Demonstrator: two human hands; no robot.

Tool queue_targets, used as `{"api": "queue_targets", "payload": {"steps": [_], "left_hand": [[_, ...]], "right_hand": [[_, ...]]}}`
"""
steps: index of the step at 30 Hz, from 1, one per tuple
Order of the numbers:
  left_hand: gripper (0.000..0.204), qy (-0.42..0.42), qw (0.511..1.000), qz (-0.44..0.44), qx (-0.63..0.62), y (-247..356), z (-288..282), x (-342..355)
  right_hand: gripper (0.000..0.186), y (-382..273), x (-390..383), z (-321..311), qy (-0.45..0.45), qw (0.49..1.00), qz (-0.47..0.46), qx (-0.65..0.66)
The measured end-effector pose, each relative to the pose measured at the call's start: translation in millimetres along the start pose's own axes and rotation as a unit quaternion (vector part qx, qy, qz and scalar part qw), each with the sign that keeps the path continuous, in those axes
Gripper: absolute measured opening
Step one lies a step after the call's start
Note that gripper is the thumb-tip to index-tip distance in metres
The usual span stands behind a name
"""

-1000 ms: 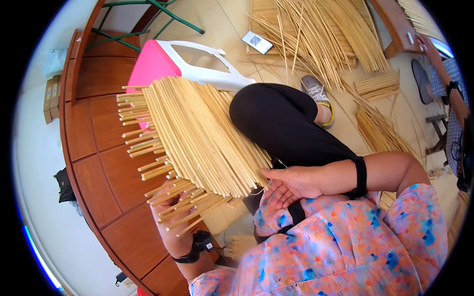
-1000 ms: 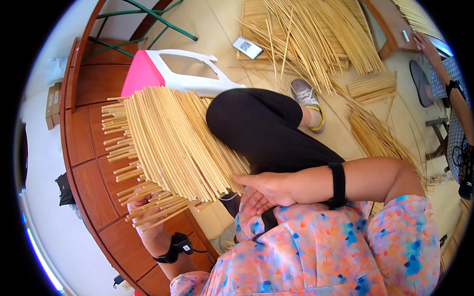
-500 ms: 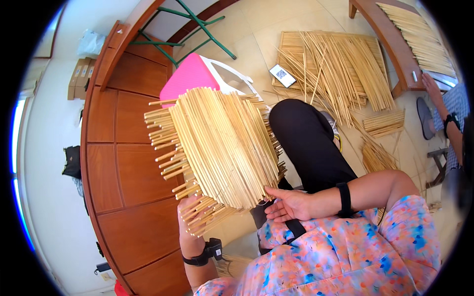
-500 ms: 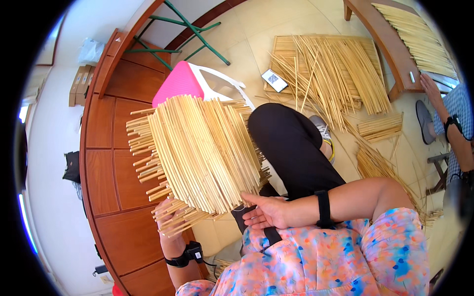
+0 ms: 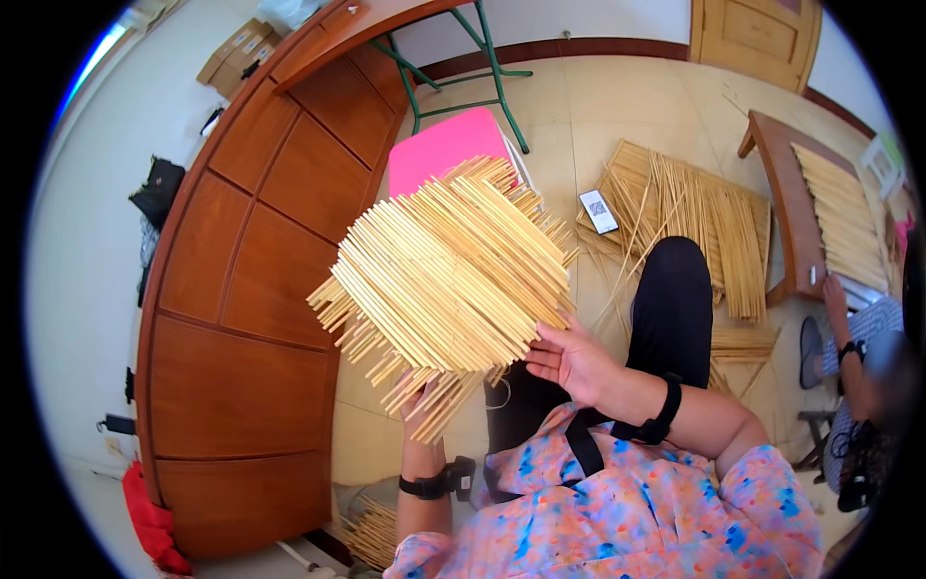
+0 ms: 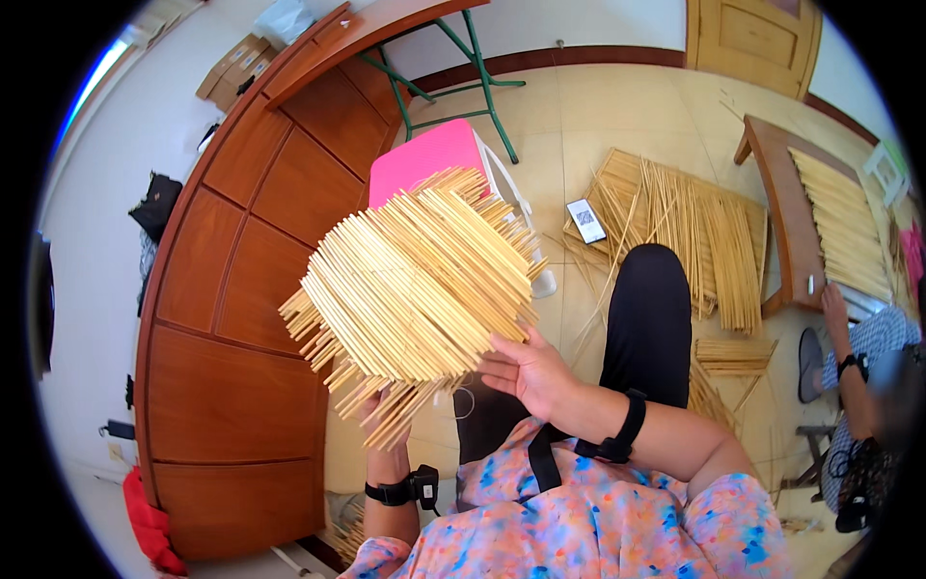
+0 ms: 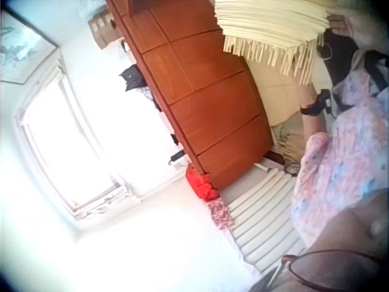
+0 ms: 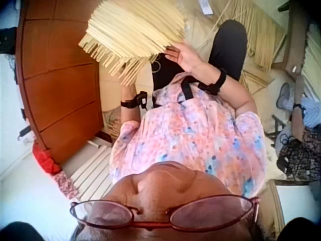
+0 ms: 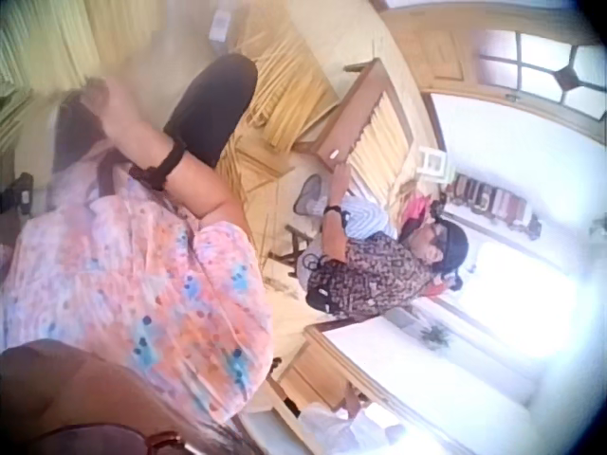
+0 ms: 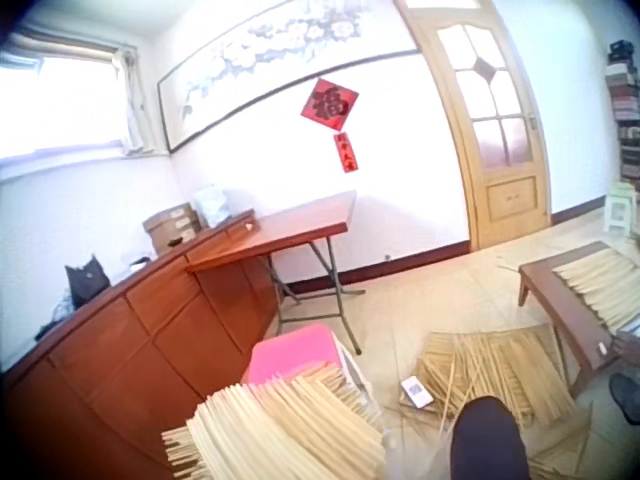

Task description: The person weaves thin straw or bamboo sticks together using white thread and a needle, picking up individual sticks and securing them to the existing bundle.

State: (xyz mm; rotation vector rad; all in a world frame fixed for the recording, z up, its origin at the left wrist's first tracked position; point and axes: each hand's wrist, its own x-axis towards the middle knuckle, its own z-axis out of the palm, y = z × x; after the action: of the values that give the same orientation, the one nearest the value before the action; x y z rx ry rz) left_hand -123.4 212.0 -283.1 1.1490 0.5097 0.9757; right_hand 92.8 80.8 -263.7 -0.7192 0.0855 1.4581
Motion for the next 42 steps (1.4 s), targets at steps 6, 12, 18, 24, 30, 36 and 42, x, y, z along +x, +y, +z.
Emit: {"api": "queue_targets", "payload": {"steps": [6, 12, 18, 24, 30, 36, 42], "left_hand": [[0.023, 0.087, 0.984, -0.142, -0.065, -28.5, 27.1, 7.6], [0.024, 0.026, 0.995, -0.068, 0.063, -78.9, 16.1, -6.2], [0.026, -0.029, 0.982, -0.019, 0.186, -72.7, 32.1, -5.8], [0.022, -0.111, 0.866, 0.212, 0.439, -66.8, 28.9, -0.8], [0.023, -0.1, 0.933, 0.11, 0.327, -55.2, 43.0, -0.6], [0.028, 0.036, 0.985, -0.16, -0.042, -43.2, 45.7, 0.2], [0.033, 0.018, 0.975, -0.22, 0.041, -35.4, 24.5, -4.1]], "right_hand": [[0.031, -44.8, 23.8, -3.6, 0.048, 0.993, -0.061, -0.084], [0.041, -15.4, 5.6, -13.6, 0.141, 0.981, -0.095, -0.093], [0.06, 6.7, 1.1, -10.3, 0.013, 0.994, 0.049, -0.092], [0.049, 3.0, 14.3, 21.1, 0.032, 0.995, 0.082, -0.052], [0.032, 10.9, 25.2, 25.3, 0.12, 0.979, 0.039, -0.161], [0.032, 25.9, 32.7, 20.8, 0.127, 0.972, -0.003, -0.197], [0.031, 30.3, 34.5, 25.0, 0.117, 0.98, -0.024, -0.162]]}}
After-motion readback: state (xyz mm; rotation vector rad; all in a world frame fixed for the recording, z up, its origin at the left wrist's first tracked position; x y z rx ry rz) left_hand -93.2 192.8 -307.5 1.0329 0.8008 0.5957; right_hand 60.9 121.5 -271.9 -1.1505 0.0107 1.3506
